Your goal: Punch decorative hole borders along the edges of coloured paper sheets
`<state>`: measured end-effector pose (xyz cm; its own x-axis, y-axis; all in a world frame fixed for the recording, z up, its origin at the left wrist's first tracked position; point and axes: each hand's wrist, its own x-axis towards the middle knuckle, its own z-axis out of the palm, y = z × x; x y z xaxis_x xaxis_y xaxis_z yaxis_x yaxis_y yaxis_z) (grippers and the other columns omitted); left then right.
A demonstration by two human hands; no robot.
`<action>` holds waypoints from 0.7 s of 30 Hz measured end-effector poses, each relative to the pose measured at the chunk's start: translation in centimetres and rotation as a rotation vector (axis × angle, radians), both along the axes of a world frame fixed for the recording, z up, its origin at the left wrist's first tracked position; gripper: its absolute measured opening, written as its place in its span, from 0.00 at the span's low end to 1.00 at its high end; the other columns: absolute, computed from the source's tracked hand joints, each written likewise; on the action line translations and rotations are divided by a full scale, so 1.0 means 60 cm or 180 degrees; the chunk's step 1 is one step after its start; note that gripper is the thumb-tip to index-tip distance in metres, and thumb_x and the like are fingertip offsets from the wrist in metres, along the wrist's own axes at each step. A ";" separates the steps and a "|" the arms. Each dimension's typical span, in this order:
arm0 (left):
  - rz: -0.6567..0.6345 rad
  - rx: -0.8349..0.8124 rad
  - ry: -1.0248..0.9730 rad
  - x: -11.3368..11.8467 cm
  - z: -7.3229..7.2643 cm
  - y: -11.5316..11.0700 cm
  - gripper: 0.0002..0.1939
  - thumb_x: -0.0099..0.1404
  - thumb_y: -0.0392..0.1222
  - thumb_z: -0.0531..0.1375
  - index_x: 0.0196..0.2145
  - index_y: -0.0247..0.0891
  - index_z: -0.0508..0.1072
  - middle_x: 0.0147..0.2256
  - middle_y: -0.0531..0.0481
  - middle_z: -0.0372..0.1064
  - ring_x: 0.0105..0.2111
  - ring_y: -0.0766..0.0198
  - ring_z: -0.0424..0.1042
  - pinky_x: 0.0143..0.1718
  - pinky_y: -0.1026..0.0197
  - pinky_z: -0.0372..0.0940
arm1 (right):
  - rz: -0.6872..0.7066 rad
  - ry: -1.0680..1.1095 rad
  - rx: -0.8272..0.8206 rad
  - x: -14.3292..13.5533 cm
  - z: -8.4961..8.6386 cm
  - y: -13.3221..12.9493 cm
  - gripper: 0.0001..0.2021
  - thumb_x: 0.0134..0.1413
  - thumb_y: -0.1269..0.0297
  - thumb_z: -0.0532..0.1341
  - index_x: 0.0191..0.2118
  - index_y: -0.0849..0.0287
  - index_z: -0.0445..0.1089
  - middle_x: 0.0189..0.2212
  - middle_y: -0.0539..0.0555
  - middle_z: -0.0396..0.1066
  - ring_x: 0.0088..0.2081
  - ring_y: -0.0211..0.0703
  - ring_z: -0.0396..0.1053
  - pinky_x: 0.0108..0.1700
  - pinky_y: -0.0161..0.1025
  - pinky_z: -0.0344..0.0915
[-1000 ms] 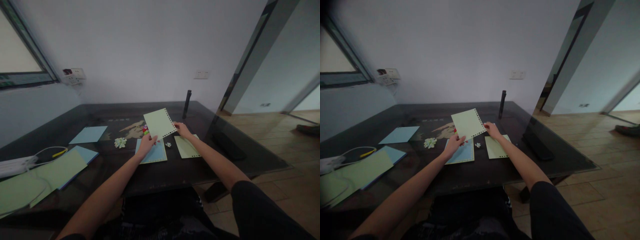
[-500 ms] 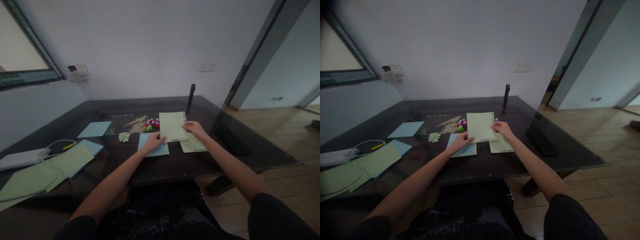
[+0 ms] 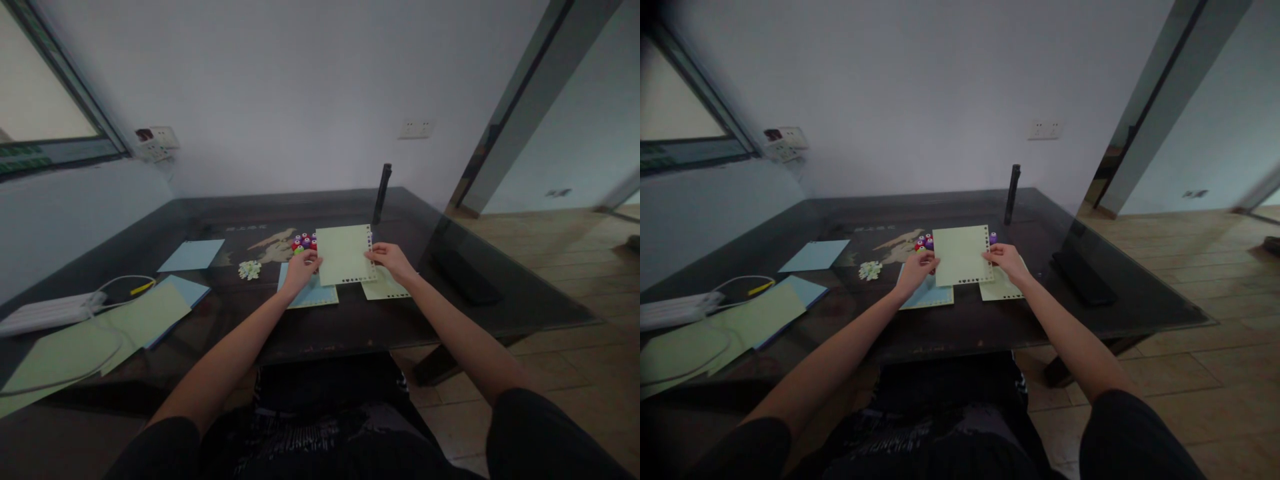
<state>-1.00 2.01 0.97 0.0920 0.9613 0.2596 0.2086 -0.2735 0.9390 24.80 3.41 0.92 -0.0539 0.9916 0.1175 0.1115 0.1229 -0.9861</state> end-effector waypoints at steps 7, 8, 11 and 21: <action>0.0085 -0.0023 -0.0257 0.021 0.020 -0.006 0.15 0.54 0.36 0.61 0.35 0.39 0.57 0.20 0.59 0.66 0.19 0.69 0.67 0.23 0.66 0.63 | -0.0137 0.0044 0.0135 0.014 0.034 -0.008 0.16 0.36 0.62 0.69 0.34 0.61 0.71 0.26 0.53 0.74 0.26 0.39 0.69 0.31 0.39 0.65; 0.0004 -0.0001 -0.0178 0.026 0.025 -0.007 0.14 0.55 0.36 0.61 0.34 0.39 0.57 0.19 0.59 0.65 0.19 0.69 0.66 0.23 0.66 0.62 | -0.0195 0.0019 0.0175 0.020 0.041 -0.011 0.17 0.36 0.62 0.69 0.36 0.61 0.70 0.25 0.53 0.74 0.25 0.40 0.68 0.31 0.39 0.65; -0.0201 0.0139 0.0133 0.049 0.038 -0.007 0.11 0.56 0.37 0.60 0.32 0.39 0.58 0.19 0.59 0.64 0.19 0.69 0.66 0.24 0.65 0.61 | -0.0394 -0.0129 0.0265 0.046 0.053 -0.023 0.19 0.37 0.62 0.69 0.39 0.60 0.69 0.24 0.52 0.73 0.25 0.40 0.68 0.30 0.39 0.64; -0.0435 0.0027 0.0890 0.159 0.030 -0.010 0.11 0.55 0.35 0.62 0.31 0.39 0.60 0.21 0.56 0.67 0.21 0.65 0.69 0.31 0.61 0.62 | -0.0548 -0.0345 -0.0032 0.157 0.017 -0.067 0.30 0.35 0.62 0.69 0.49 0.59 0.65 0.20 0.47 0.70 0.23 0.39 0.66 0.28 0.36 0.61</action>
